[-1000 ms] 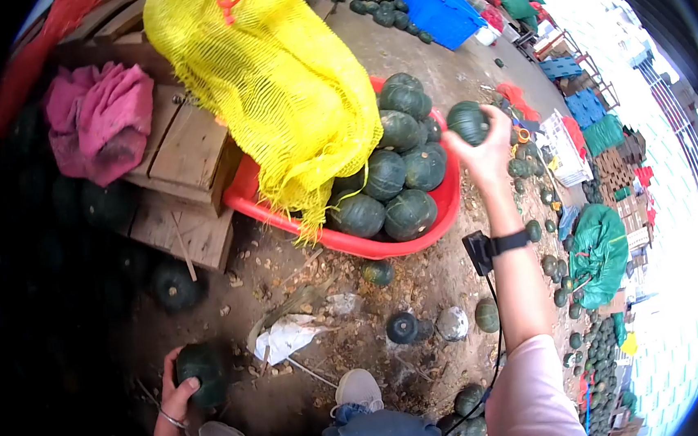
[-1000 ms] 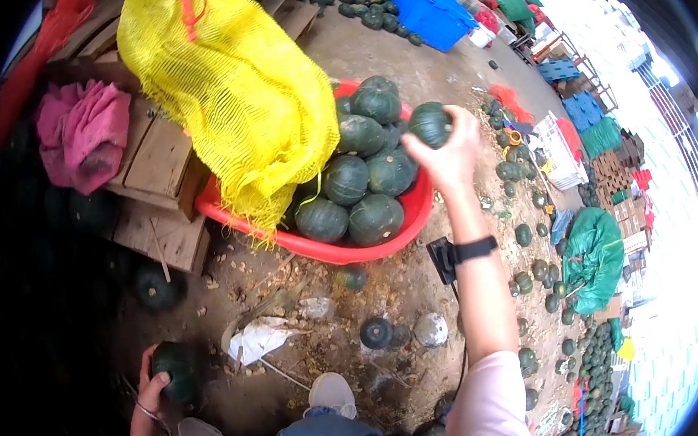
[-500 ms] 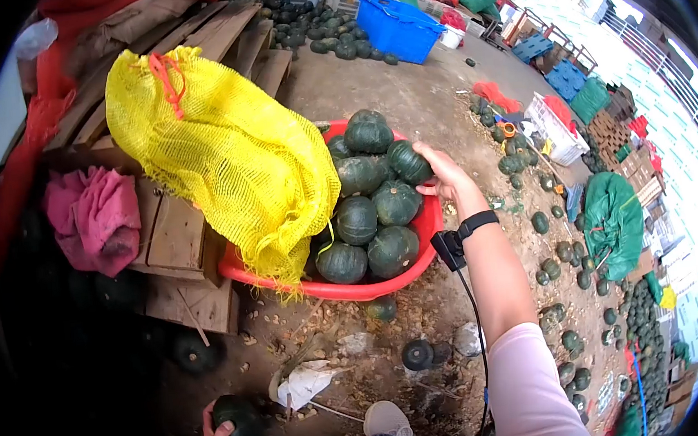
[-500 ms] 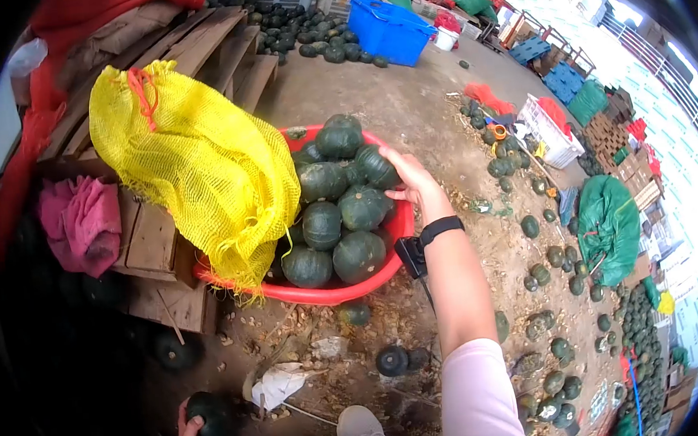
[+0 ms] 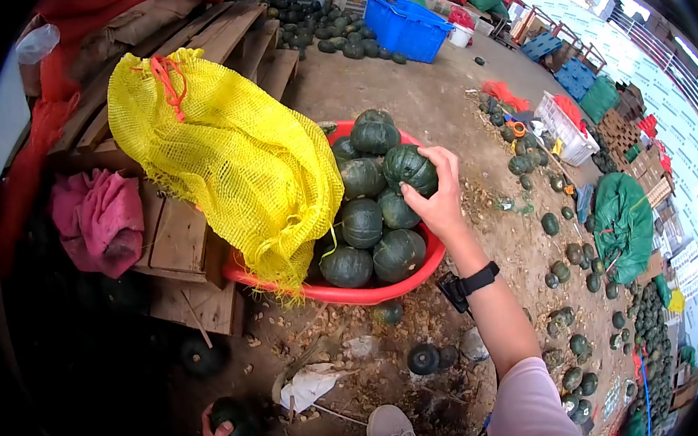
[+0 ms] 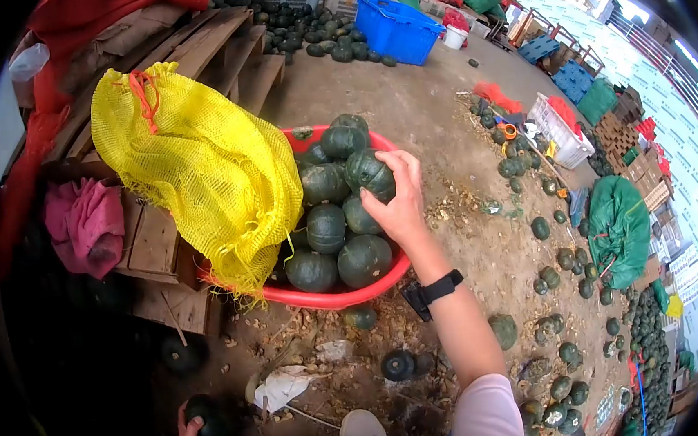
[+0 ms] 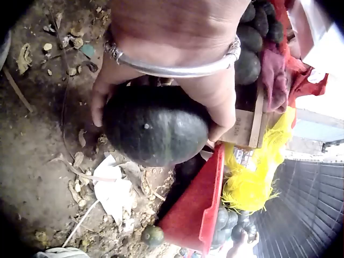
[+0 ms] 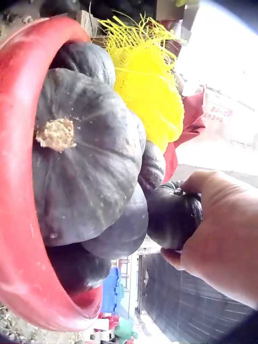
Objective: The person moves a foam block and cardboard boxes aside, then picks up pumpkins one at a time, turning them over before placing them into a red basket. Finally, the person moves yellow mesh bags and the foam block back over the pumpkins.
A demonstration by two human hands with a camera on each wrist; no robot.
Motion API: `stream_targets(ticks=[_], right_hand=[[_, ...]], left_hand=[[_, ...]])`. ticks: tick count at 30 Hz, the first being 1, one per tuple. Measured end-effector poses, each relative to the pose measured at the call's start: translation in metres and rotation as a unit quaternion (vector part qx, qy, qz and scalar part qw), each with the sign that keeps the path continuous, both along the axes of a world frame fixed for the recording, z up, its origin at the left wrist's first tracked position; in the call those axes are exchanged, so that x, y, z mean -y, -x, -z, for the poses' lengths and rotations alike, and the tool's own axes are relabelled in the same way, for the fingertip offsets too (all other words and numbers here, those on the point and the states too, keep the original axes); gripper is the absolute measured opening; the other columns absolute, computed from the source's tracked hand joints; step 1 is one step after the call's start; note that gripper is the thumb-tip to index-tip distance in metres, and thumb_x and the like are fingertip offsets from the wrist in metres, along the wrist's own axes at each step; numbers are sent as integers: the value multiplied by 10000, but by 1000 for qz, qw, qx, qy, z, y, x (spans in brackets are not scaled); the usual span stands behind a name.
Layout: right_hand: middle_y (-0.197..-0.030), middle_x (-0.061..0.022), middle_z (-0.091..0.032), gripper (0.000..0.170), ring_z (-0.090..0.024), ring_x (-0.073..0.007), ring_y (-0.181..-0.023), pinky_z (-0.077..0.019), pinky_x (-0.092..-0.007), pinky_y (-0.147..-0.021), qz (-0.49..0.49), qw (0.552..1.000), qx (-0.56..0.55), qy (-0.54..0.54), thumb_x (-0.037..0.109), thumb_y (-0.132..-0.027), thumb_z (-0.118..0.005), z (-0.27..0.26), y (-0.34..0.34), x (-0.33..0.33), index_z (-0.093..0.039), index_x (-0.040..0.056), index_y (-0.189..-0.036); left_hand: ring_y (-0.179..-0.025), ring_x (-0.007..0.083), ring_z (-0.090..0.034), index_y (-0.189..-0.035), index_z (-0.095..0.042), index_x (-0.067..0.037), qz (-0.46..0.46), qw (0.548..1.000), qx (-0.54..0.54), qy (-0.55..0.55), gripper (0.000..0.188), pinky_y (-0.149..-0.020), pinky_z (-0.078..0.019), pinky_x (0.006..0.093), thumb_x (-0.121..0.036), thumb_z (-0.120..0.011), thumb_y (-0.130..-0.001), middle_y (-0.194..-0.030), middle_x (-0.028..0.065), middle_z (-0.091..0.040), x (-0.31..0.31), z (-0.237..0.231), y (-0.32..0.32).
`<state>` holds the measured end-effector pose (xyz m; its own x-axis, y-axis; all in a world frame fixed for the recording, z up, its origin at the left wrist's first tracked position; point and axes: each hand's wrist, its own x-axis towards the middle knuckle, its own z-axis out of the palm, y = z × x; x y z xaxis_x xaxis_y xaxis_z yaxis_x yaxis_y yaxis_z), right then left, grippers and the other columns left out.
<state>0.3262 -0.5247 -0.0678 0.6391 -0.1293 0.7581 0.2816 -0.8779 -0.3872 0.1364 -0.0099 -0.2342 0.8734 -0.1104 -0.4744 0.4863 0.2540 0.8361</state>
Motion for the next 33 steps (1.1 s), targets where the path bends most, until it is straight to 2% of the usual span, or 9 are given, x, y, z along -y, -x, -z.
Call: stream_targets(ticks=[7,12,15,20,22,25,27,29,33], right_hand=[[-1079,-144,-527,463,-531,-257,-1057,-422,-374,-927,-40,981,-34,-189,125,-699,-701,-5,-11,-5,-520,41,-1117],[-976,-106,-560,421,-583,-171,-813,-493,-327,-693,-25,965,-48,-255,127,-670,-649,-22,-16,-10,-509,23,-1053],[-976,-110,-564,439,-575,-189,-861,-482,-328,-762,25,963,-90,-251,151,-666,-657,-27,-20,-7,-510,20,-1058],[-1158,-154,-545,721,-544,-253,-1047,-439,-355,-905,71,976,-202,-46,250,-680,-778,-29,-16,4,-450,5,-1273],[-1185,-157,-540,654,-547,-251,-1055,-432,-348,-923,29,980,-199,0,252,-741,-746,-20,-25,28,-466,3,-1276],[-1291,-210,-492,632,-488,-328,-1183,-377,-398,-1006,153,966,-43,204,314,-819,-693,-13,-38,46,-446,38,-1331],[-1351,-250,-437,564,-416,-367,-1266,-321,-418,-1056,2,959,-46,279,301,-894,-605,-3,-48,51,-414,74,-1374],[-1426,-221,-374,531,-314,-361,-1353,-272,-419,-1090,28,930,-194,310,272,-935,-532,16,-44,48,-377,90,-1408],[-1371,-193,-458,372,-426,-331,-1284,-329,-400,-1056,50,925,-173,334,169,-914,-532,0,-23,19,-528,29,-1259]], left_hand=[[-1001,279,-579,-1268,-407,-63,-7,1000,-7,-2,680,-862,-502,407,-250,-702,-684,-1139,149,-542,1,-1,0],[-1014,276,-575,-1259,-418,-64,-10,1000,-11,8,662,-861,-503,403,-248,-699,-688,-1138,143,-542,4,-8,2],[-1054,275,-561,-1280,-410,-62,-32,998,-41,26,669,-887,-492,410,-238,-691,-699,-1170,143,-539,-3,1,7],[-1151,295,-536,-1380,-366,-66,-22,967,-89,236,679,-983,-441,442,-256,-641,-789,-1285,155,-511,-11,-12,5],[-1165,327,-528,-1385,-358,-40,-13,934,-149,325,707,-1004,-416,467,-345,-606,-797,-1297,171,-516,-24,-14,8],[-1230,372,-466,-1423,-327,-101,1,906,-109,409,763,-1002,-375,561,-470,-538,-789,-1389,174,-434,-23,-15,5],[-1263,430,-410,-1446,-298,-181,21,891,-102,443,803,-944,-373,663,-520,-536,-758,-1446,171,-356,-18,-22,-1],[-1269,472,-383,-1430,-336,-175,-7,883,-130,450,755,-938,-358,688,-577,-471,-805,-1441,185,-357,-17,-20,-9],[-1259,500,-377,-1386,-405,-99,-44,855,-196,478,741,-943,-356,687,-619,-373,-859,-1430,208,-365,-14,-23,-16]])
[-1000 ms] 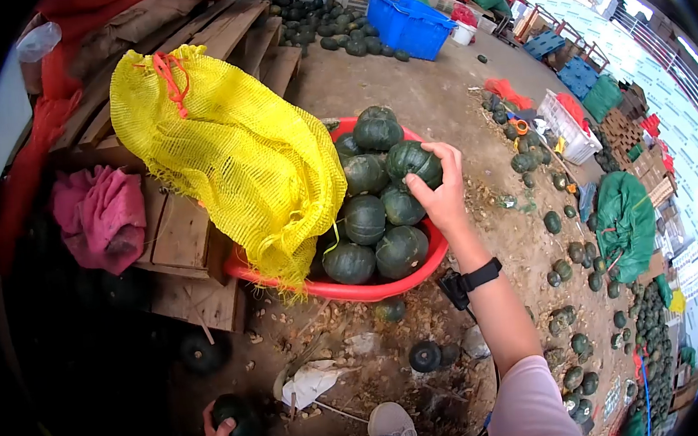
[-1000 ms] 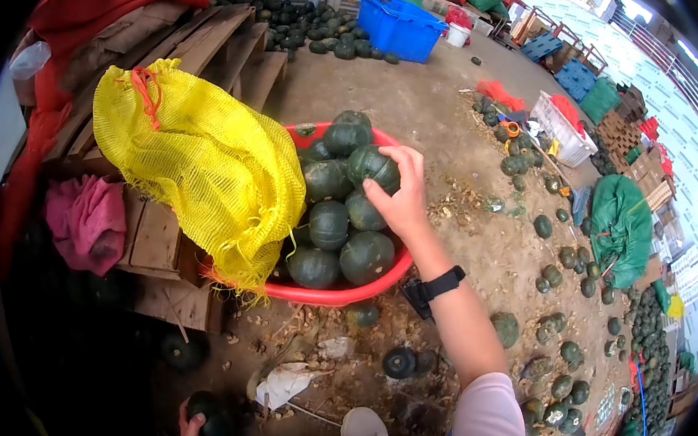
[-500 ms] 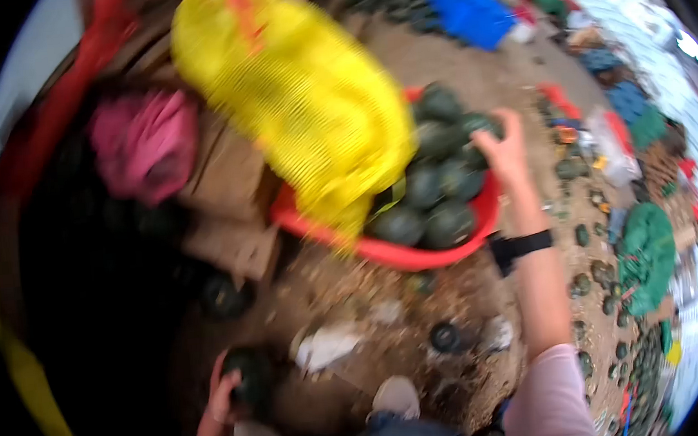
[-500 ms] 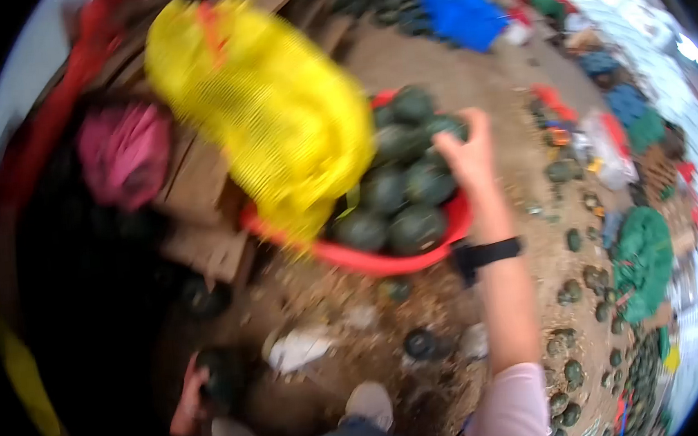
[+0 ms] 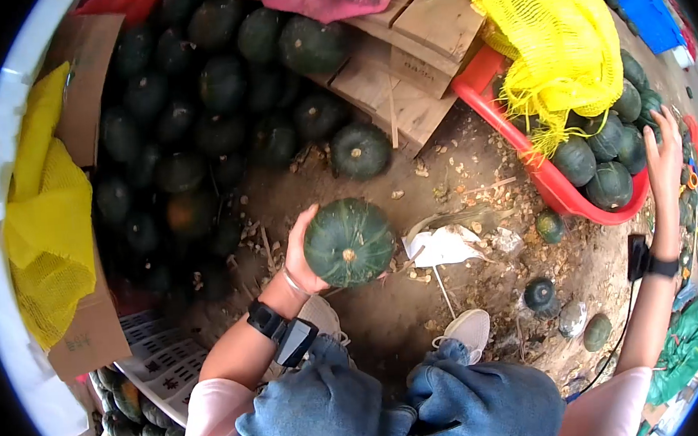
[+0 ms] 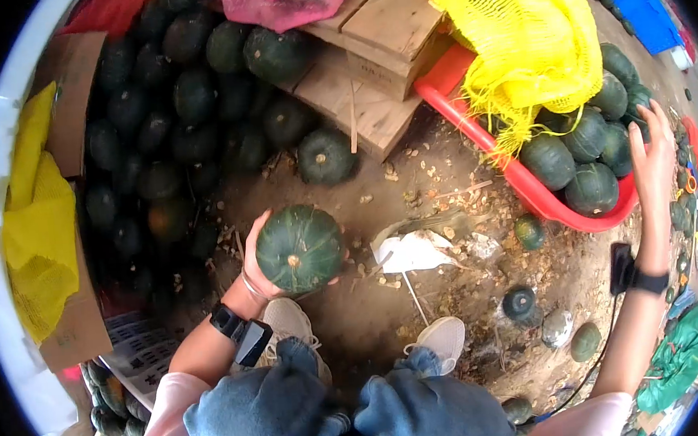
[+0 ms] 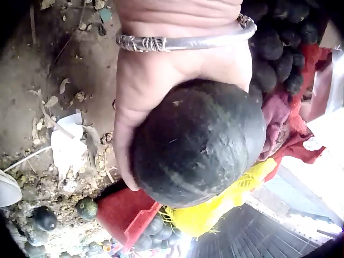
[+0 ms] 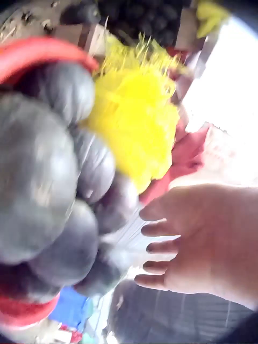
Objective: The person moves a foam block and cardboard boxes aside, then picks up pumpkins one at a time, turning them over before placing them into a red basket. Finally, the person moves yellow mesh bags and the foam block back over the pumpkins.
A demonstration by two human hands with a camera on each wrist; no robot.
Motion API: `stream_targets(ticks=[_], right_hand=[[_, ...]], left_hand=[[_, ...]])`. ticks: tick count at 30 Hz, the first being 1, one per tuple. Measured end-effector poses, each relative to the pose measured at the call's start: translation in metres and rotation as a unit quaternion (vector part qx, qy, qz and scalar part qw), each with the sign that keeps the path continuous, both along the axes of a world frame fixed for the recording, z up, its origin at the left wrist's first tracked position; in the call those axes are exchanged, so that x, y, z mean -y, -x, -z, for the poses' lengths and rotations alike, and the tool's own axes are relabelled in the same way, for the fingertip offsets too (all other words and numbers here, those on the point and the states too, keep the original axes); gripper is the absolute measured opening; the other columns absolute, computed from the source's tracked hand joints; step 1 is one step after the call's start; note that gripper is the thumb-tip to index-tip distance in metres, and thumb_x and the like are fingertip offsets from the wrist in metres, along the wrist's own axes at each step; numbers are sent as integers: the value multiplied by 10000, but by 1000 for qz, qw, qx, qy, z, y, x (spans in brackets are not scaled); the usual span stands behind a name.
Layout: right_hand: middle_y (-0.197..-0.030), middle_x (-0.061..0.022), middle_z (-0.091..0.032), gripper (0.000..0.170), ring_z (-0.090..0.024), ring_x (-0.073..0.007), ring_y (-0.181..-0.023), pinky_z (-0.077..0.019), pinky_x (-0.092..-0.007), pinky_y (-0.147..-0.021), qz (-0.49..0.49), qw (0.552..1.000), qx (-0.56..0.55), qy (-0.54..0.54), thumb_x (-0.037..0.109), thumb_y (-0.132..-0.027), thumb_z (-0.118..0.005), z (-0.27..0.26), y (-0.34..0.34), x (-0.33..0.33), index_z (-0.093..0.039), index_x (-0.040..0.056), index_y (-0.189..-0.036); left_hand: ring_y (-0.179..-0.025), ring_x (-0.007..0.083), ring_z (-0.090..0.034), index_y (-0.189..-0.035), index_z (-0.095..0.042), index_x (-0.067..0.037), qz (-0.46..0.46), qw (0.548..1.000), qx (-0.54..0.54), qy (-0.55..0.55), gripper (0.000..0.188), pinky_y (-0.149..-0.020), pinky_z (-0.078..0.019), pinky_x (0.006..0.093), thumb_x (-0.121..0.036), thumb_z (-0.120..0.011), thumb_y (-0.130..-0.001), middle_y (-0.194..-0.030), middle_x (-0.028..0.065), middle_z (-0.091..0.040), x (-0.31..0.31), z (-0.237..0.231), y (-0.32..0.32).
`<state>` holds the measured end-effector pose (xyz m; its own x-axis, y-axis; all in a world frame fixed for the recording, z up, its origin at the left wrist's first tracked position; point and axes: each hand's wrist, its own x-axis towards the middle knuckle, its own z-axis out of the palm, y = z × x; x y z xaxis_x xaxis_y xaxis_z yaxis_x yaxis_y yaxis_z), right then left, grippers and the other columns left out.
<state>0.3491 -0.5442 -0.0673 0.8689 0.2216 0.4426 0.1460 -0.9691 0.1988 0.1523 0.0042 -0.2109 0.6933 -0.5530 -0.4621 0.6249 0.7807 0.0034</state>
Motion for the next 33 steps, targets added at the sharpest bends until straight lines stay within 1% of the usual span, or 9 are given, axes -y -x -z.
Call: stream_targets(ticks=[3,4,8,12,14,19,20,25,33], right_hand=[[-1187,-145,-575,265,-560,-281,-1101,-394,-347,-995,-147,944,-132,-266,76,-866,-556,-9,76,-154,-585,12,-1122],[-1168,-149,-576,327,-553,-284,-1103,-395,-368,-997,-191,876,-244,-369,85,-814,-624,2,98,-195,-578,15,-1130],[-1347,-232,-380,727,-422,-410,-1214,-380,-485,-1015,-371,807,-335,-315,335,-693,-780,70,149,-298,-477,61,-1295],[-1340,-199,-391,757,-420,-373,-1218,-401,-444,-985,-320,723,-378,-481,371,-744,-750,100,158,-351,-422,34,-1337],[-1271,-179,-468,599,-475,-306,-1175,-418,-400,-956,-271,668,-372,-585,349,-823,-684,113,159,-363,-486,21,-1284],[-1028,-120,-650,305,-594,-168,-977,-460,-303,-887,-115,535,-386,-742,216,-984,-470,116,151,-361,-635,-29,-1062],[-1037,-122,-657,283,-594,-159,-978,-455,-295,-899,-110,474,-393,-780,177,-986,-462,118,149,-357,-624,-47,-1050],[-1107,-113,-613,403,-571,-172,-1041,-431,-309,-933,-145,367,-494,-775,190,-861,-579,82,148,-341,-550,-49,-1185],[-1352,-169,-417,764,-435,-262,-1234,-349,-380,-1027,-190,449,-505,-712,214,-774,-695,75,150,-336,-304,-9,-1391]], left_hand=[[-1254,514,-374,-1383,-411,-86,14,999,-4,43,745,-933,-346,705,-617,-370,-863,-1434,220,-355,2,1,-2],[-1240,496,-403,-1367,-428,-80,21,998,4,58,720,-938,-362,686,-600,-369,-873,-1410,219,-388,5,0,-2],[-1161,406,-523,-1286,-505,-59,9,998,8,58,611,-945,-436,584,-527,-360,-920,-1288,198,-527,14,4,-8],[-1102,332,-588,-1214,-546,-51,-16,999,13,-39,596,-929,-493,489,-539,-348,-935,-1188,160,-603,12,-1,-2],[-1151,380,-543,-1323,-456,-119,6,999,25,-42,678,-908,-428,662,-628,-379,-881,-1297,174,-515,13,-18,2],[-1202,366,-506,-1373,-413,-134,25,993,85,78,717,-917,-397,684,-637,-370,-865,-1366,154,-468,10,-7,10],[-1201,368,-507,-1377,-408,-125,29,993,83,82,722,-923,-398,675,-631,-370,-864,-1369,157,-465,11,-7,10],[-1172,368,-531,-1365,-416,-71,26,991,88,96,722,-956,-432,577,-597,-364,-873,-1348,178,-484,15,-7,8],[-1144,310,-557,-1365,-411,-63,20,994,103,-20,686,-984,-443,483,-556,-410,-888,-1329,169,-497,17,-18,6]])
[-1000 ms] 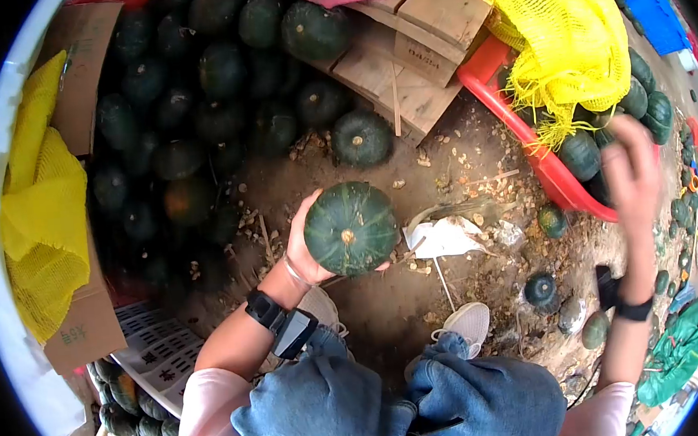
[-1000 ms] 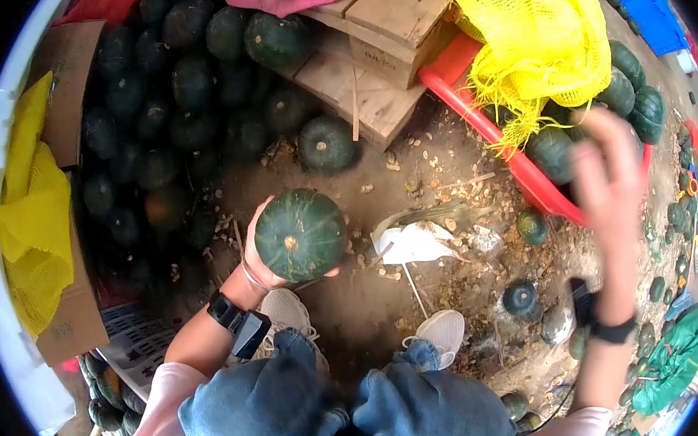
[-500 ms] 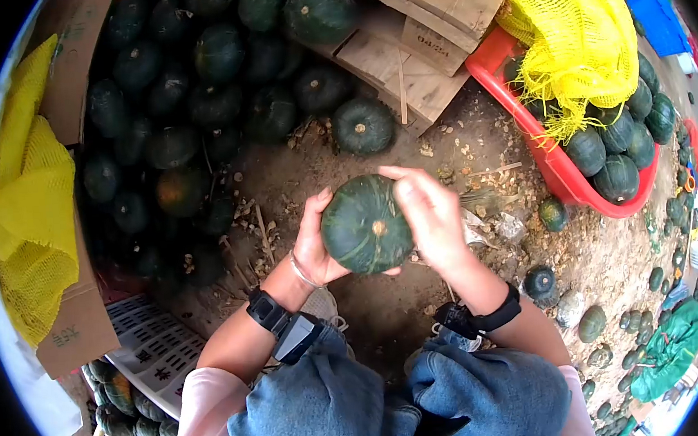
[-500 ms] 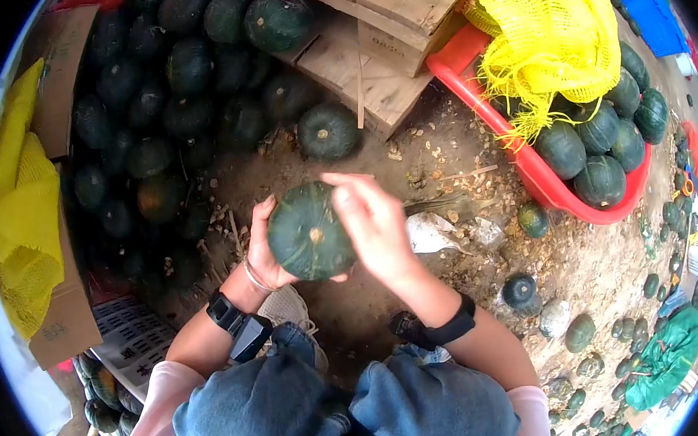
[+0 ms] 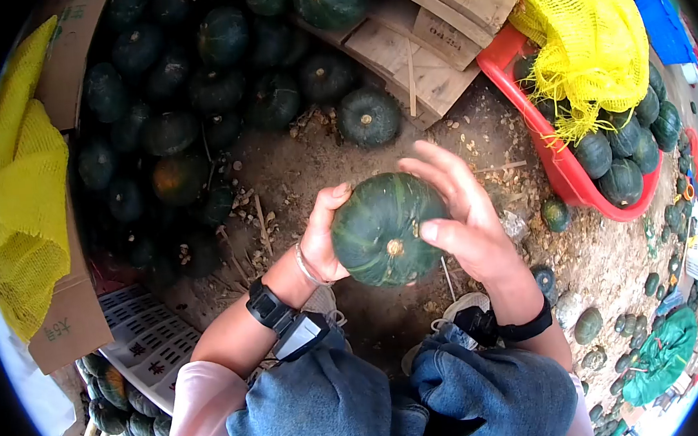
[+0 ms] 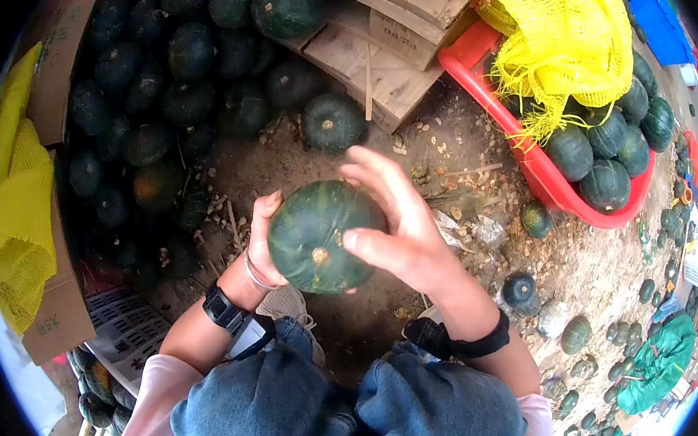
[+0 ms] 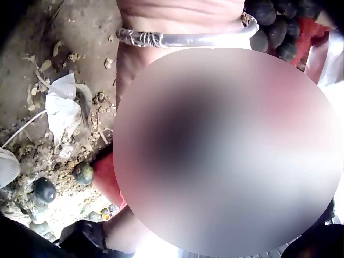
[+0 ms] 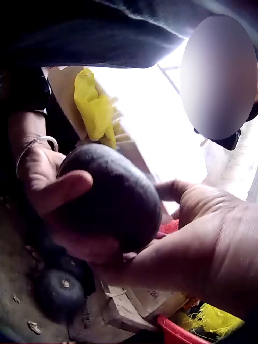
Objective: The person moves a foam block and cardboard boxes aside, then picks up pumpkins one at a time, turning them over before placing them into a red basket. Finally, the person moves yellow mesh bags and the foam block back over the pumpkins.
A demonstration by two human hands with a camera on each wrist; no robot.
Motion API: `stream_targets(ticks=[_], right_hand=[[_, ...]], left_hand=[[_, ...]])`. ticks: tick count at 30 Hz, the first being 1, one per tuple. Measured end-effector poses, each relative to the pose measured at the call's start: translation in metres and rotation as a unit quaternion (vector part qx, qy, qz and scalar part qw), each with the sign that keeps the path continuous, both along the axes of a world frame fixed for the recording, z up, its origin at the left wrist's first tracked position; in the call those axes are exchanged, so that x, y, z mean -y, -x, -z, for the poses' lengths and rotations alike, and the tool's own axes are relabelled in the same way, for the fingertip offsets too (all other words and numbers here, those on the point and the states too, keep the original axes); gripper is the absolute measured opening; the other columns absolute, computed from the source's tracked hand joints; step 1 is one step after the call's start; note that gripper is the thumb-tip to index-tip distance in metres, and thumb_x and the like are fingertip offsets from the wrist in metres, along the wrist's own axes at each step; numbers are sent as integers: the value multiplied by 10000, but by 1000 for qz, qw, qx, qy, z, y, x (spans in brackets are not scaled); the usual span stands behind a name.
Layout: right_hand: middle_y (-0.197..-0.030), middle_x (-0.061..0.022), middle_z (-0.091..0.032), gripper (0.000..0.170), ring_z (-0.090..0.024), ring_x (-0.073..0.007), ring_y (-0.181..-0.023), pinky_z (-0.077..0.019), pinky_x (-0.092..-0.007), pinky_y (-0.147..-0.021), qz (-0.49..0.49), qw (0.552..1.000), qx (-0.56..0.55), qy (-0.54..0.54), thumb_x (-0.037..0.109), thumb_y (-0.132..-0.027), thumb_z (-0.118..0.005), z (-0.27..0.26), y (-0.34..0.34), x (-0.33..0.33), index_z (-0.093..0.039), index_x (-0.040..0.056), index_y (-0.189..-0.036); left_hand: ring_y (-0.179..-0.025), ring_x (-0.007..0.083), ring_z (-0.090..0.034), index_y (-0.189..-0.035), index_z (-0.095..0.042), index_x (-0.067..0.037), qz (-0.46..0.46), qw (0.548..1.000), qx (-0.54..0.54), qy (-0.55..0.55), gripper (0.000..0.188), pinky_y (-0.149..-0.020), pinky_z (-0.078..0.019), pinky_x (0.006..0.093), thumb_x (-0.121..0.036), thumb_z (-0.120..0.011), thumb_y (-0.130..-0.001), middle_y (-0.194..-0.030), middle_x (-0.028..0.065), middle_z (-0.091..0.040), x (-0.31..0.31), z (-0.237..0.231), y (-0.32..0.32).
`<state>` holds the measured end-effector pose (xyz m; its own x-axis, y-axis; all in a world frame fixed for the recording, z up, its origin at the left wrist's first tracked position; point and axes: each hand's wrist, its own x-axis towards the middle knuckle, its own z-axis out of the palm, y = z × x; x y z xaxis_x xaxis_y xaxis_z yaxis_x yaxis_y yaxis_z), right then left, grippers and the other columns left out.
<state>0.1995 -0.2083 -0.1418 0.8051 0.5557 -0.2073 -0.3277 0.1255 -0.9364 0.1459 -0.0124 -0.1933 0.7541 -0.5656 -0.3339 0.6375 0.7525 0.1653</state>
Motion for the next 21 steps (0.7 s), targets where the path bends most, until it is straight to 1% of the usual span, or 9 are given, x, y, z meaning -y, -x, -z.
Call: stream_targets(ticks=[3,5,7,9,13,14,15,18,21], right_hand=[[-1392,-165,-360,846,-416,-317,-1250,-416,-456,-973,53,993,-96,48,255,-798,-716,17,8,2,-205,59,-1442],[-1393,-161,-349,852,-415,-349,-1248,-472,-500,-915,23,968,-249,-18,277,-821,-711,21,14,4,-167,103,-1453],[-1313,-143,-422,705,-487,-310,-1190,-522,-479,-874,71,945,-316,-46,183,-841,-680,39,27,10,-253,78,-1391],[-1222,-131,-510,630,-540,-263,-1123,-510,-430,-898,29,946,-322,-23,161,-820,-690,52,35,29,-345,20,-1328],[-1143,-133,-580,563,-571,-236,-1055,-459,-373,-943,-61,961,-248,108,167,-784,-696,41,39,81,-458,-17,-1260],[-1209,-139,-543,547,-534,-247,-1117,-439,-379,-969,-90,933,-66,342,238,-814,-675,37,19,123,-468,18,-1270],[-1267,-145,-492,529,-500,-253,-1146,-430,-390,-971,86,978,-103,162,300,-843,-639,23,-13,182,-455,72,-1284],[-1263,-149,-514,518,-532,-209,-1107,-473,-344,-870,10,943,-101,-318,396,-897,-551,-162,-119,203,-463,55,-1278],[-1221,-163,-566,551,-586,-183,-1065,-521,-299,-805,11,930,-37,-366,378,-898,-519,-218,-119,182,-450,16,-1308]], left_hand=[[-1233,326,-453,-1415,-374,-130,-52,961,128,-241,672,-1059,-352,423,-475,-557,-869,-1365,170,-431,9,-20,-12],[-1296,303,-370,-1382,-427,-104,6,727,376,-575,643,-1073,-310,416,-429,-616,-861,-1366,158,-415,2,-13,-13],[-1235,261,-419,-1290,-543,-93,64,739,404,-536,531,-1059,-314,378,-373,-655,-853,-1293,133,-467,-11,-13,-12],[-1135,234,-507,-1279,-551,-95,120,834,286,-455,515,-1020,-364,347,-310,-692,-833,-1220,109,-524,-23,-14,-12],[-1102,345,-540,-1160,-587,-19,-2,597,294,-747,508,-971,-426,396,-313,-700,-762,-1154,212,-572,-53,51,-49],[-1098,365,-535,-1166,-572,-2,-22,560,275,-781,559,-969,-424,402,-342,-711,-745,-1140,233,-569,-53,65,-66],[-1094,385,-530,-1171,-556,16,-38,524,250,-813,611,-967,-423,409,-371,-721,-728,-1126,254,-566,-48,78,-81],[-1109,394,-517,-1210,-507,29,-32,598,166,-783,754,-971,-418,414,-432,-753,-667,-1165,268,-536,-27,114,-121],[-1139,407,-487,-1239,-476,14,-76,562,100,-818,845,-979,-409,415,-473,-774,-616,-1213,270,-493,-4,130,-127]])
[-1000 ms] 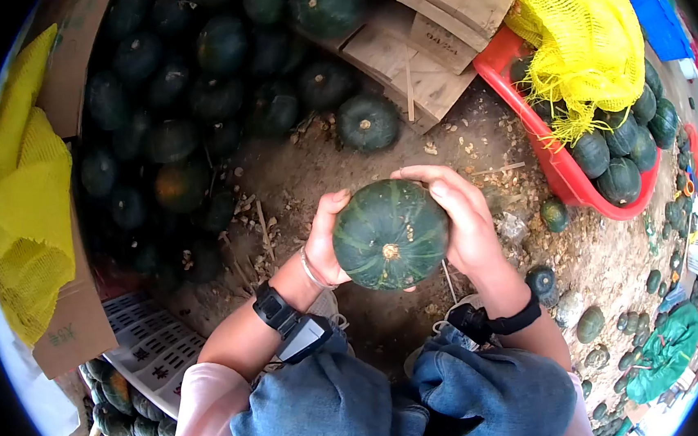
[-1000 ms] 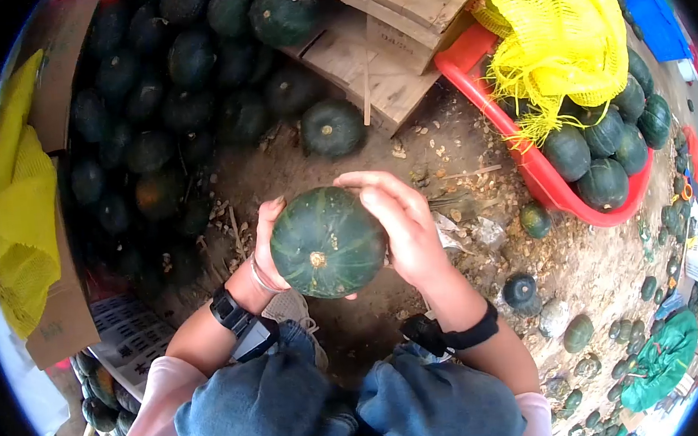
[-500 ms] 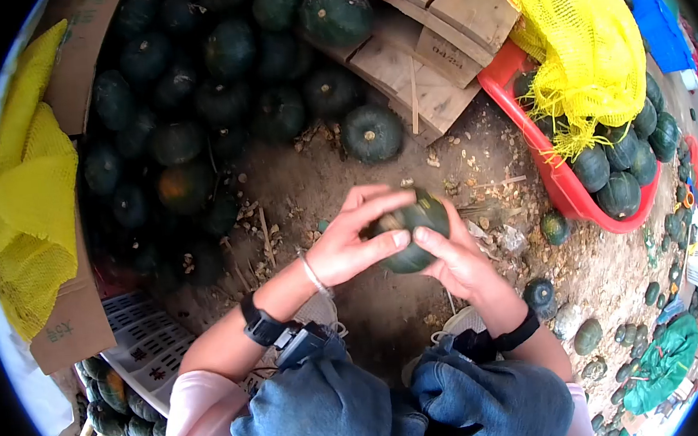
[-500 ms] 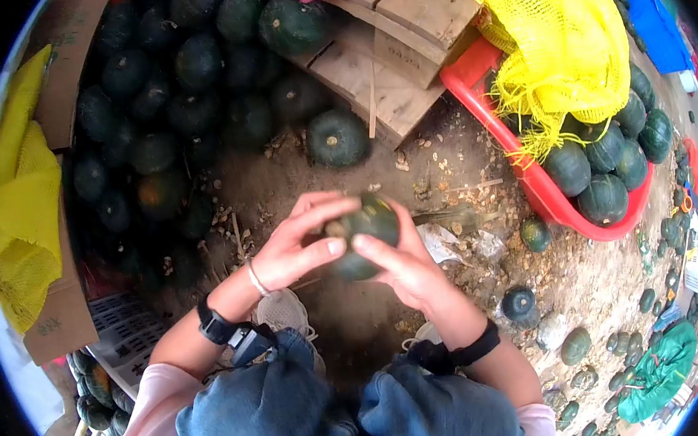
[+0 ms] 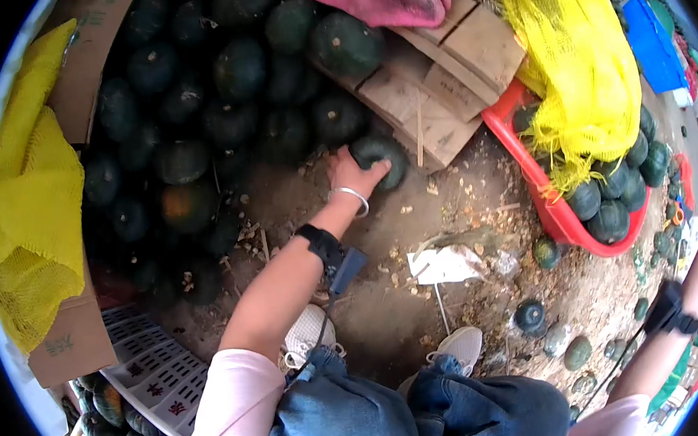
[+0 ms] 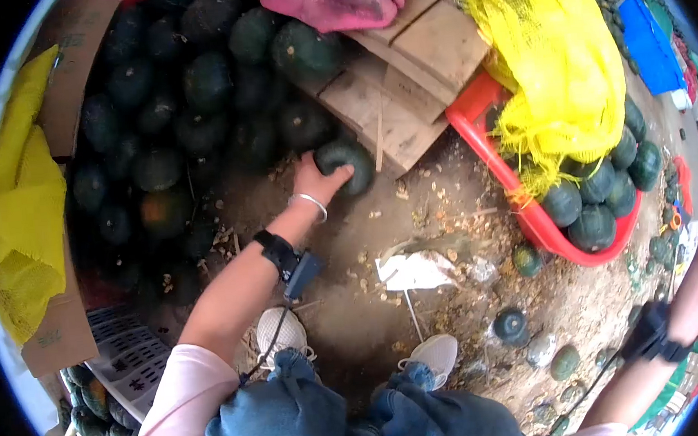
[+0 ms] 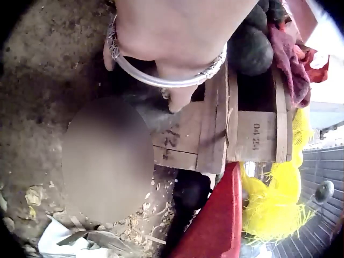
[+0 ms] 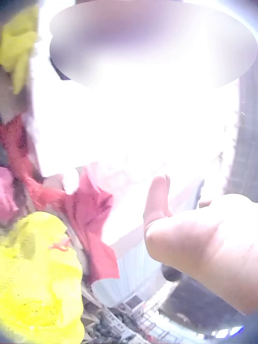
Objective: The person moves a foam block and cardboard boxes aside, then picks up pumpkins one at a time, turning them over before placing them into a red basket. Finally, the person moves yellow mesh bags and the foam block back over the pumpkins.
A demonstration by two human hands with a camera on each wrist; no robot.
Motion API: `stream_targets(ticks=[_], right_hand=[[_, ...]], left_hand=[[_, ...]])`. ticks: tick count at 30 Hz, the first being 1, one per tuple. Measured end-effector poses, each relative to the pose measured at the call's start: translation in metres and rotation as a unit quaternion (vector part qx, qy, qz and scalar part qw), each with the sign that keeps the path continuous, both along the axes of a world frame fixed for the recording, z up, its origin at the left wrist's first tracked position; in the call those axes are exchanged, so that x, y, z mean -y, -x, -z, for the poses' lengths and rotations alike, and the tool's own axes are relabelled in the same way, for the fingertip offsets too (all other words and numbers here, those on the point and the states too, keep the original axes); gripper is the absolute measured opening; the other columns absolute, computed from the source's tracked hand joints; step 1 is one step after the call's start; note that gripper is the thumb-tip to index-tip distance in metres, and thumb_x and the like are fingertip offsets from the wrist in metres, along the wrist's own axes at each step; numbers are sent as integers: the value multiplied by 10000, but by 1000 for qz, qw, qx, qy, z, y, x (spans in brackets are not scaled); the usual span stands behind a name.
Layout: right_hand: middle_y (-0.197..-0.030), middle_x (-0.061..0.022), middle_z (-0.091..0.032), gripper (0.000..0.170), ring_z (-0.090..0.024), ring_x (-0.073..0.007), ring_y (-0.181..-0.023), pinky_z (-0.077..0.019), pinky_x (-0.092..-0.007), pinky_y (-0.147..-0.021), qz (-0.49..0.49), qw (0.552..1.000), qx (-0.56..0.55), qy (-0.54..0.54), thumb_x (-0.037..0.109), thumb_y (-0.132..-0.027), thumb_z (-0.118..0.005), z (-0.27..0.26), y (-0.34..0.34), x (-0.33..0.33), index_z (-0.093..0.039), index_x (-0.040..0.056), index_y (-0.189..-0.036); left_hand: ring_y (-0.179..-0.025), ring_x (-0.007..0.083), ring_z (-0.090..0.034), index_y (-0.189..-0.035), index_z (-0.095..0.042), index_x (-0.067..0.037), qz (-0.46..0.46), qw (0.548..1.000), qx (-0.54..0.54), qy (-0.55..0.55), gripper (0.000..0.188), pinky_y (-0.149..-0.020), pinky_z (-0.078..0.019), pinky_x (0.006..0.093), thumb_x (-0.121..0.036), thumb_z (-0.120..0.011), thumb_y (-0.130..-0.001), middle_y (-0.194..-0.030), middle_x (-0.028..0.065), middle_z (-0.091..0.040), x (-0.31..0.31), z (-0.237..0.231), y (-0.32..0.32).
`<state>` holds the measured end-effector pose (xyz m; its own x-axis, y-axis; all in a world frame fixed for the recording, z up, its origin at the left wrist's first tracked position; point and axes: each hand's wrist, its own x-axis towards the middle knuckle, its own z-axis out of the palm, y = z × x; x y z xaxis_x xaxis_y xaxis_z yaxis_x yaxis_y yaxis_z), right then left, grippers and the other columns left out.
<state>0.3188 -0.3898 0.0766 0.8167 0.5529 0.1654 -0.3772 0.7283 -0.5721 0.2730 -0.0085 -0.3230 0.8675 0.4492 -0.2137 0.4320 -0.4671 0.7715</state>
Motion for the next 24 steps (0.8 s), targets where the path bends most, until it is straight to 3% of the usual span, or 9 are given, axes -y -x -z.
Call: stream_targets(ticks=[1,2,5,7,9,13,16,20,24], right_hand=[[-1229,-168,-560,562,-593,-187,-1059,-526,-299,-815,19,999,15,31,355,-899,-514,-2,8,2,-422,9,-1332],[-1063,-122,-580,477,-580,-162,-894,-512,-280,-706,272,944,-37,182,309,-902,-548,18,30,-43,-457,0,-1254],[-936,-183,-669,383,-675,-211,-686,-582,-308,-615,78,872,89,475,183,-882,-594,108,73,-87,-510,-48,-1176],[-961,-154,-670,288,-674,-190,-801,-569,-302,-711,25,845,35,533,79,-878,-587,156,92,-111,-552,-20,-1146],[-1001,-132,-666,282,-656,-170,-878,-538,-276,-775,-12,820,51,570,24,-872,-581,189,106,-125,-558,-13,-1150],[-1041,-120,-658,299,-629,-161,-956,-503,-261,-805,-56,814,65,574,41,-868,-593,225,123,-146,-555,-17,-1160],[-1124,-142,-626,395,-631,-183,-958,-504,-293,-809,-66,808,95,578,120,-856,-646,240,124,-167,-526,-8,-1211],[-1271,-186,-522,649,-556,-241,-1119,-484,-350,-876,-60,846,80,524,200,-815,-715,252,126,-189,-393,12,-1346],[-1319,-194,-463,875,-489,-277,-1201,-448,-396,-943,-45,886,59,457,232,-760,-776,247,127,-202,-247,11,-1422]], left_hand=[[-1167,414,-456,-1251,-462,9,2,999,-24,25,881,-989,-398,422,-464,-797,-588,-1236,263,-465,0,-9,2],[-1137,401,-485,-1231,-475,17,4,1000,-9,8,861,-973,-411,415,-442,-810,-584,-1202,256,-495,0,-14,6],[-1101,371,-522,-1252,-467,8,48,998,22,-16,868,-953,-433,418,-432,-820,-593,-1181,217,-526,-3,-20,16],[-1054,331,-563,-1267,-462,5,60,965,36,252,799,-931,-458,416,-418,-787,-673,-1174,187,-555,-11,-27,34],[-1078,284,-589,-1324,-424,-2,78,824,-25,561,645,-935,-479,424,-422,-612,-873,-1217,159,-574,-21,-56,61],[-1265,372,-444,-1396,-365,-50,39,645,-64,761,725,-1023,-365,579,-594,-362,-917,-1402,203,-417,-43,-79,89],[-1275,421,-409,-1409,-362,-99,4,525,-63,848,761,-966,-340,689,-645,-379,-880,-1419,207,-388,-43,-79,103],[-1238,413,-454,-1378,-402,-94,9,486,-50,872,757,-937,-393,664,-655,-361,-872,-1386,198,-432,-35,-91,111],[-1130,297,-569,-1301,-471,-39,-29,614,-59,786,662,-970,-456,466,-571,-348,-927,-1263,162,-553,-22,-106,108]])
